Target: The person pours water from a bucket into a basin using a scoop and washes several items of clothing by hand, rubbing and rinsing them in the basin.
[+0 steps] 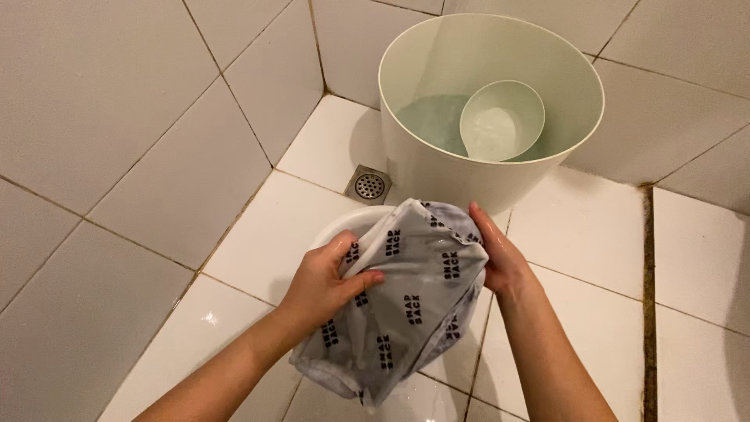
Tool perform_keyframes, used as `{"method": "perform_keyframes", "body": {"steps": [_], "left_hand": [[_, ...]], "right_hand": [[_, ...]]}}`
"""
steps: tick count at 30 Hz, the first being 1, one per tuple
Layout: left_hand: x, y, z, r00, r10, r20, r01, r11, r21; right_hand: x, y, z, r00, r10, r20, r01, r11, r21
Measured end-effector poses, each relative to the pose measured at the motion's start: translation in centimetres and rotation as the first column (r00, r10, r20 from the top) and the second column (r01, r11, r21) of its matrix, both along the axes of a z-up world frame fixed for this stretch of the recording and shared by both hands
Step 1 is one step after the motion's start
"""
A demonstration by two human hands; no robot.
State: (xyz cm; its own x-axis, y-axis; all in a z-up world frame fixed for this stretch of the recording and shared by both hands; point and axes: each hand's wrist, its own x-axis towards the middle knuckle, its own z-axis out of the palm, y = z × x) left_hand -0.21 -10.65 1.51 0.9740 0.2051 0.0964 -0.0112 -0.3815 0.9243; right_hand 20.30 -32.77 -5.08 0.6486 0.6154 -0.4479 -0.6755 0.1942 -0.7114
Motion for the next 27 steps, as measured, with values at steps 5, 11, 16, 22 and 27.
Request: {"method": "perform_keyframes", "body": {"steps": [5, 11, 16, 22, 27], "left_hand": [[0.3, 0.3, -1.5, 0.999, 0.037, 0.017, -0.033, 0.984, -0.174], [1.9, -0.5, -5.2, 0.93, 0.084, -0.357, -0.056, 0.994, 0.089], [2.7, -1.7, -11.2, 0.962, 0.055, -0.269, 0.049, 0.93, 0.364], [6.0, -2.3, -15.4, 0.864, 0.086, -0.496, 0.4, 0.481, 0.78], [5.9, -2.7, -22.6, 0.914, 0.035, -0.405, 0.381, 0.275, 0.883]], "right_hand": [[-0.3, -1.3, -3.6, 1.0, -0.028, -0.001, 0.028, 0.995, 0.101], [-2.4, -0.3, -1.4, 0.855, -0.239, 0.46, 0.413, 0.85, -0.326], [-9.2, 3.8, -6.8, -0.013, 0.302, 0.953, 0.429, 0.863, -0.267], [-8.2, 4.9, -14.6, 0.264, 0.839, 0.476, 0.389, 0.359, -0.849], [-7.5, 5.0, -16.8, 0.021, 0.945, 0.327, 0.44, 0.285, -0.851]]}}
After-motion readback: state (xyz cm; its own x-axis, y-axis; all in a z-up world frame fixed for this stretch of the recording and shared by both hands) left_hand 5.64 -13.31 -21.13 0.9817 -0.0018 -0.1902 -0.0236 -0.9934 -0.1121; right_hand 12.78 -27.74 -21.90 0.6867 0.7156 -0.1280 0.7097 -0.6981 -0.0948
